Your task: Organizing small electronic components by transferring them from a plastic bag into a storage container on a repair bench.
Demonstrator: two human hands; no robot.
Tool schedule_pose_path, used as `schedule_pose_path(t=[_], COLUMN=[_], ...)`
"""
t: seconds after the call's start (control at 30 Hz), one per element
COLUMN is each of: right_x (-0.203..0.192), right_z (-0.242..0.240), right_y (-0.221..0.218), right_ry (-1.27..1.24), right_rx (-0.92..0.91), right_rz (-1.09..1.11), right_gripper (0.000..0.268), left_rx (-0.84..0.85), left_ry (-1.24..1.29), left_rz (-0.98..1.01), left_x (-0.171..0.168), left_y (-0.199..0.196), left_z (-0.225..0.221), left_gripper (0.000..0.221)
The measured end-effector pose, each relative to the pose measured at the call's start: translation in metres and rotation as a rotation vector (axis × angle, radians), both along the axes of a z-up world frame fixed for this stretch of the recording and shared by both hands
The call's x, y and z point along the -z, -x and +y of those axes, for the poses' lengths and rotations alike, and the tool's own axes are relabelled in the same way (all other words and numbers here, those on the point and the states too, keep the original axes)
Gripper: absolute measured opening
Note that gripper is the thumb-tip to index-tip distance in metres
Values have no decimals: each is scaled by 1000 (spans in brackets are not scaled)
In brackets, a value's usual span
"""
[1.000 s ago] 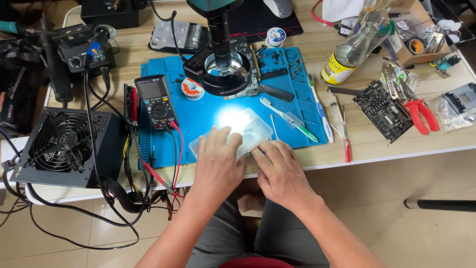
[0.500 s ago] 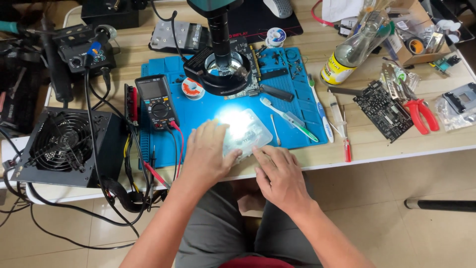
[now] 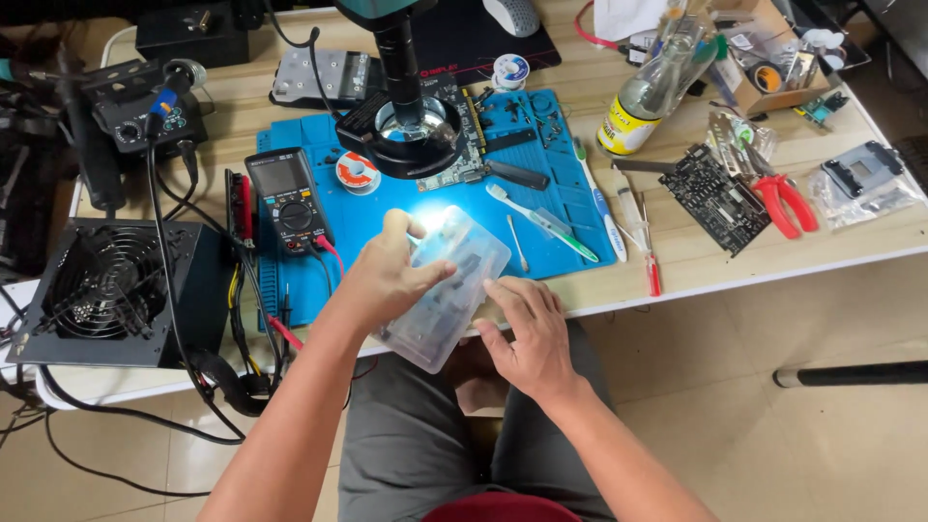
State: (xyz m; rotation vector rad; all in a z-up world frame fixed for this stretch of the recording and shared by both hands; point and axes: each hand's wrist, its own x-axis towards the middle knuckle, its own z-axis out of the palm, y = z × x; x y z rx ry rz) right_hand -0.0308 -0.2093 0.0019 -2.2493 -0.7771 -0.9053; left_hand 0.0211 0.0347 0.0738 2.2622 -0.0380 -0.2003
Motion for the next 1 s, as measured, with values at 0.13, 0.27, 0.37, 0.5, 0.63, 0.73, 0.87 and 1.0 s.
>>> schedule_pose_path(t=[0.13,0.27,0.37,0.5,0.63,0.73,0.87,1.0], right_x=[-14,-38,-46,-44,-35,-43,-47,-37], right_z=[2,4,-4,-38,-83,-94,-105,-117], right_y=[18,60,97,135,161,172,179,199], right_ry=[-63,-683,-904,-845,-578,-328,-374,-440], right_rx=[16,-181,-307,-356,-377,-422,-361,-274], right_rz=[127,731,1024,1171,1275,1324,1320,1301], right_gripper=[55,87,84,60,67,62,55,68], left_rx=[63,-65,-169,-299,75,211,229,256], left_ry=[132,368,503,896,756,372,229,660], left_rz=[13,146,177,256,361,593,538,633], left_x=[-2,-41,-32,6,5,-22,7,47], left_y=[9,42,85,132,130,138,141,138], left_z=[2,-23,-45,-57,-31,-54,-84,-96], left_gripper=[67,68,68,46,34,43,41,30])
